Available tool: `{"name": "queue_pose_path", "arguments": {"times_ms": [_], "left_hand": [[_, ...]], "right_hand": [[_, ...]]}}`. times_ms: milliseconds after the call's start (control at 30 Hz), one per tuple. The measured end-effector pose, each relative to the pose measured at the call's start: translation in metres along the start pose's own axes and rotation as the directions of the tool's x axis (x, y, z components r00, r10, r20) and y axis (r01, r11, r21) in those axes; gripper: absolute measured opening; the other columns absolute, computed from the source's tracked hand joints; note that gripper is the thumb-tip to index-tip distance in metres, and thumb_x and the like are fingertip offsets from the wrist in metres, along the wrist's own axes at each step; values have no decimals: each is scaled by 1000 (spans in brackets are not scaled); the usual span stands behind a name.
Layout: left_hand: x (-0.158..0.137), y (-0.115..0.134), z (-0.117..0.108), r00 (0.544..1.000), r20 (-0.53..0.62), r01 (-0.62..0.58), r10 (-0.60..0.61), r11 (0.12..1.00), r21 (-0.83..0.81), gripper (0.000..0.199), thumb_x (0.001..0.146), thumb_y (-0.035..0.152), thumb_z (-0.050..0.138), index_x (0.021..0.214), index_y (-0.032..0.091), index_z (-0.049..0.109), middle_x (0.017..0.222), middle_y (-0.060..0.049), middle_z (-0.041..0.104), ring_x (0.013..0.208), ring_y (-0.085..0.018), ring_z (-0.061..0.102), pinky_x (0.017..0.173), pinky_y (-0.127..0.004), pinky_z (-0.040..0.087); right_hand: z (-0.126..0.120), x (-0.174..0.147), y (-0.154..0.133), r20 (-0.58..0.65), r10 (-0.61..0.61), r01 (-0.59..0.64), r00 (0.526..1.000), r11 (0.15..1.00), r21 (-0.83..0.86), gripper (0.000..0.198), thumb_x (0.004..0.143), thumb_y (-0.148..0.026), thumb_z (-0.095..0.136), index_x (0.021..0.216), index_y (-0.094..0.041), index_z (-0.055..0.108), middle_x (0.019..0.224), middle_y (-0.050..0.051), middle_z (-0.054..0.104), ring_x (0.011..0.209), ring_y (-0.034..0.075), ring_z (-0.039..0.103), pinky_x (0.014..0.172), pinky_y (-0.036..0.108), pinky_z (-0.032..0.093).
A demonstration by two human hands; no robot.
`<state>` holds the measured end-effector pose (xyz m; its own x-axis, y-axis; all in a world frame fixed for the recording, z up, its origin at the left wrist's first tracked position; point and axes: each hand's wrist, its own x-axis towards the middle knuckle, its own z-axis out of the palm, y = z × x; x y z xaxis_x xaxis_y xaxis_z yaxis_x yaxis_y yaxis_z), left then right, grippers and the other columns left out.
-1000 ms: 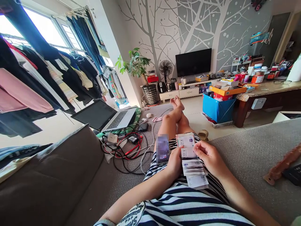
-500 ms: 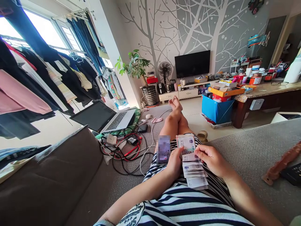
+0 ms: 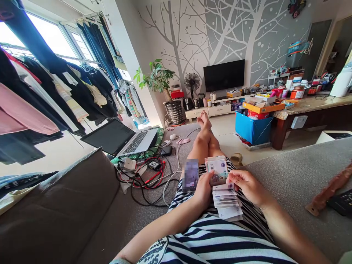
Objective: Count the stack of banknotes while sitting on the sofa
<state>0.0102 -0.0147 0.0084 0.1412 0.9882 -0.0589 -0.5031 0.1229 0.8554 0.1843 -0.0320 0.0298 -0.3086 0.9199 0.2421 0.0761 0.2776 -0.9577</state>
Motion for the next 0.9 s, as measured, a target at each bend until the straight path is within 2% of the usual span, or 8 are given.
{"name": "queue_pose_path", "arguments": {"times_ms": [100, 200, 267, 333, 533, 767, 900], "left_hand": [[0, 0, 1, 1000, -2, 14, -14, 1000, -16, 32, 68, 44, 76, 83, 16, 76, 86, -10, 80, 85, -32, 73, 85, -42, 53], [-1, 0, 1, 1000, 20, 10, -10, 1000, -24, 31, 68, 42, 76, 84, 16, 77, 86, -10, 80, 87, -32, 73, 86, -42, 53], [-1, 1, 0, 999, 34, 0, 1, 999, -34, 30, 67, 40, 77, 85, 16, 77, 86, -10, 80, 89, -32, 73, 87, -41, 53], [0, 0, 0, 999, 39, -6, 8, 999, -42, 29, 66, 38, 78, 85, 16, 78, 86, -10, 80, 90, -31, 73, 88, -40, 53], [1, -2, -1, 1000, 17, 3, -2, 999, -50, 31, 62, 34, 81, 85, 14, 78, 81, -10, 79, 89, -30, 73, 90, -40, 52], [-4, 3, 2, 999, 52, -3, 6, 998, -60, 36, 65, 44, 84, 86, 15, 80, 83, -9, 80, 90, -31, 73, 92, -41, 52], [-2, 1, -1, 1000, 17, 5, -4, 999, -44, 33, 65, 47, 82, 79, 17, 78, 83, -9, 80, 88, -30, 73, 88, -40, 53]], "right_hand": [[3, 5, 7, -59, -12, 15, 998, 998, 53, 66, 89, -79, 53, 64, -19, 65, 63, 4, 62, 57, 15, 47, 57, 29, 38], [8, 13, 19, -235, 43, -30, 971, 998, 57, 65, 78, -83, 65, 60, -21, 55, 56, -1, 52, 53, 13, 43, 52, 27, 35], [12, 18, 28, -305, 64, -51, 950, 998, 48, 67, 71, -87, 67, 62, -22, 54, 55, -3, 49, 52, 13, 42, 50, 26, 33], [15, 21, 36, -349, 37, -29, 937, 999, 28, 67, 69, -87, 68, 64, -22, 53, 56, -4, 47, 52, 13, 40, 50, 26, 31], [21, 21, 43, -406, -75, 31, 911, 993, -114, 65, 76, -87, 62, 64, -23, 52, 57, -3, 46, 55, 15, 41, 53, 28, 34], [23, 18, 41, -437, -60, 18, 897, 995, -100, 59, 80, -80, 64, 70, -22, 60, 62, -1, 54, 59, 17, 48, 55, 28, 39], [23, 18, 44, -449, -64, 25, 891, 996, -91, 56, 79, -77, 67, 72, -22, 62, 62, -2, 55, 58, 16, 48, 55, 28, 38]]}}
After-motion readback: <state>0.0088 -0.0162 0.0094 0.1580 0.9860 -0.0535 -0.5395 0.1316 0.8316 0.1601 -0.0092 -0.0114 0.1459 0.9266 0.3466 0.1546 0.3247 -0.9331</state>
